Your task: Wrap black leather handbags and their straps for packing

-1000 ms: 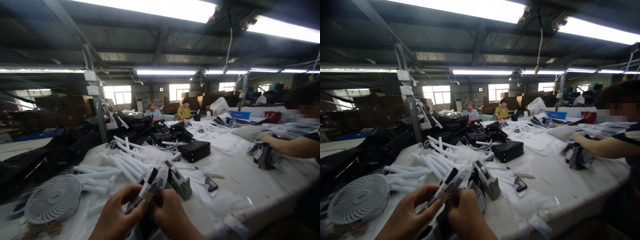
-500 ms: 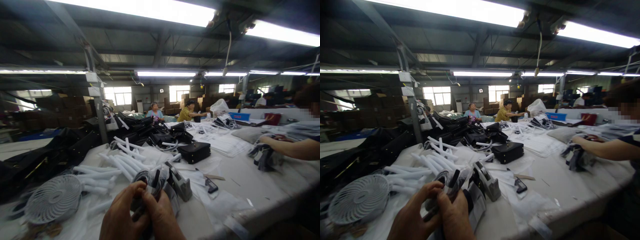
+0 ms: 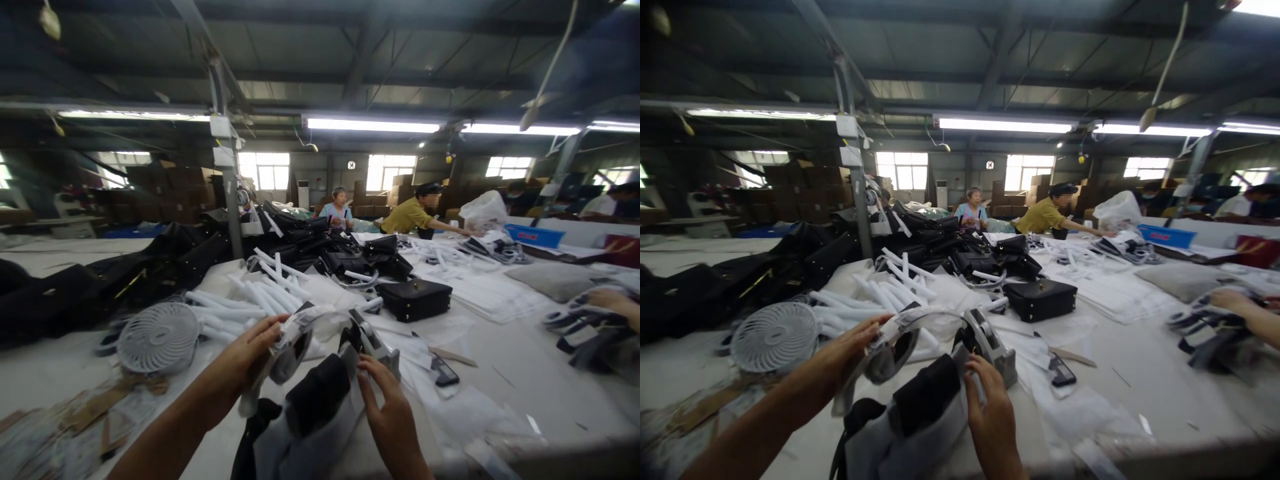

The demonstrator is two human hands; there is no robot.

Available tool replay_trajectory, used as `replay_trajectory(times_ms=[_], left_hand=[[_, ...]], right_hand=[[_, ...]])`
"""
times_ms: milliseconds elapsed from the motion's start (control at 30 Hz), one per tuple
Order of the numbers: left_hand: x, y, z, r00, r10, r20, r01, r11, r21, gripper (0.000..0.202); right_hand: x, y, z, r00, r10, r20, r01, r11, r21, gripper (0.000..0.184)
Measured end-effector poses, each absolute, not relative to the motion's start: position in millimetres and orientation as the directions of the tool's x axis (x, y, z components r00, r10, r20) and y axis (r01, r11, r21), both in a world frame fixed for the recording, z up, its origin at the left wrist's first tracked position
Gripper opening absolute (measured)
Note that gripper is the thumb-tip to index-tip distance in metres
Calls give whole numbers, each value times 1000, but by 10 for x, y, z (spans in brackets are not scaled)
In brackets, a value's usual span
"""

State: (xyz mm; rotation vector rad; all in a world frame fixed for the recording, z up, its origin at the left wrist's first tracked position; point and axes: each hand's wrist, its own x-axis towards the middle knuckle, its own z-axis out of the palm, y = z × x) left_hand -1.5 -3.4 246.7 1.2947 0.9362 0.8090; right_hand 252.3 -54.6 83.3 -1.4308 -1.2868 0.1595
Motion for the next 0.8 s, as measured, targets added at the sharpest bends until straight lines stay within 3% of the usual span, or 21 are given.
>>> replay_trajectory(times_ms=[100,233,367,433,567,667,800], left_hand=[[19,-11,2466,397,915,-75,9,77,997,59],[147,84,2426,406,913,-32,-114,85,990,57],[269,146,2298,236,970,58,-304,17,952,57],[304,139,2239,161,982,103,-354,-40,934,58],[354,81,2243,113,988,108,-317,-67,946,61],[428,91,2329,63,993,102,-276,-81,958,63],[565,199,2360,-135,980,149,-278,-182,943,65]], right_hand=[[2593,-451,464,381,759,528,662,175,-729,57],[2637,-206,377,335,824,457,583,200,-788,78],[2731,118,487,173,866,468,478,342,-809,70],[2745,221,494,126,892,434,460,335,-822,66],[2603,274,407,220,923,316,413,205,-887,71],[2388,382,381,236,920,313,412,197,-889,65],[2237,583,473,203,910,361,423,251,-871,63]])
